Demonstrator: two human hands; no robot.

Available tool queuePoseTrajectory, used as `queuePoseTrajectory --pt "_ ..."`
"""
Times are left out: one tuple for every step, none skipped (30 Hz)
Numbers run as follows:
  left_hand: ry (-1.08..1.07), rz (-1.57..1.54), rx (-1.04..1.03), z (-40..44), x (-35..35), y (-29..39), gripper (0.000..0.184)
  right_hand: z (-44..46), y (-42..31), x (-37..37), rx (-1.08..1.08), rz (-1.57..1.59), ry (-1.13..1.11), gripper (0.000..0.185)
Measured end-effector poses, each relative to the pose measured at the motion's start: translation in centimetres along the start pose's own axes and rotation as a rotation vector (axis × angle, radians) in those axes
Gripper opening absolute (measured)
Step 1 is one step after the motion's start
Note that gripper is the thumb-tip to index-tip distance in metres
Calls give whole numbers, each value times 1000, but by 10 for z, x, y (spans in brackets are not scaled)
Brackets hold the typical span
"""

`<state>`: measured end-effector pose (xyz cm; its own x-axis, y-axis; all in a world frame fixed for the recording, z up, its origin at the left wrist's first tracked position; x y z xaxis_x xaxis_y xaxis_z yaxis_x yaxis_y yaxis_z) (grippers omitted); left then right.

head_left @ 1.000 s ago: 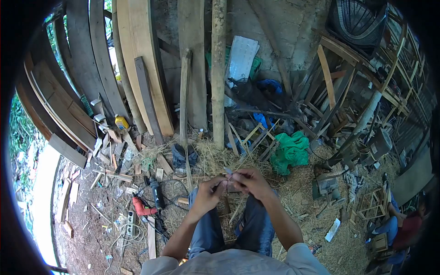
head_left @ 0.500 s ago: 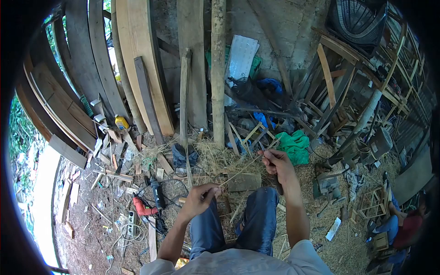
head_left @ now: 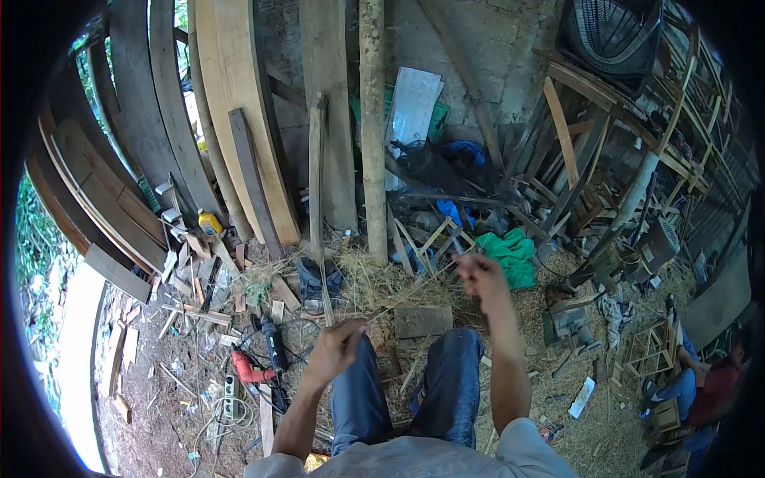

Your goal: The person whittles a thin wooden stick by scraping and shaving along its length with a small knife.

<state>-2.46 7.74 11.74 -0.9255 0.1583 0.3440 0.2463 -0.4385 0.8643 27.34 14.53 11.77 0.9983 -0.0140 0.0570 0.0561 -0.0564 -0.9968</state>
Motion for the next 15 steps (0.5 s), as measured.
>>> queuePoseTrajectory --pt "-1 5 1 -3 1 -1 16 4 -2 11 -7 34 -21 27" --pt "-13 29 -7 -5 1 -4 15 7 -4 14 -12 68 -47 28" --pt "-23 49 -15 -7 1 -6 14 10 -4 14 -41 57 -33 26" --pt "-23 46 -13 -7 0 -9 14 9 -3 13 -44 54 -33 26" --pt "-6 60 -33 -6 -2 -11 15 10 -4 11 -24 84 -39 24" --pt "13 77 -55 -4 -2 -11 16 11 -5 8 -3 115 -46 23" --pt "13 76 -57 -3 -2 -10 16 9 -5 -2 -1 113 -45 23" --pt "-17 101 -41 -2 -3 -8 19 4 -3 -15 -43 39 -56 21" --pt "-46 126 -24 -1 -3 -6 22 0 -1 -23 -85 -36 -67 19" --pt "-46 126 -24 0 -4 -6 22 -1 1 -25 -85 -36 -67 19" --pt "-24 114 -53 1 -4 -5 20 -1 4 -26 -88 -11 -71 18" --pt "0 103 -79 1 -3 -5 18 0 5 -28 -92 16 -76 16" --pt "1 106 -75 0 0 -6 18 2 -5 -14 -40 34 28 17" --pt "-16 103 -63 -2 4 -9 19 8 -2 -3 -44 37 25 17" --pt "-31 100 -53 -3 6 -11 20 14 -1 5 -62 83 -11 18"
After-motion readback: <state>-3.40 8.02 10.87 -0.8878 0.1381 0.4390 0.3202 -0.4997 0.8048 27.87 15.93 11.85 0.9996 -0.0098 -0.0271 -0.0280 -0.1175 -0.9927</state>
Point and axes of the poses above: each hand's wrist, its own z-axis towards the middle knuckle, its own x-axis out of the back of the hand, y = z × x, the point moved 1 cm from there along z, towards the middle knuckle, and after that the axes turned 13 degrees about -z, right-handed, at the moved point
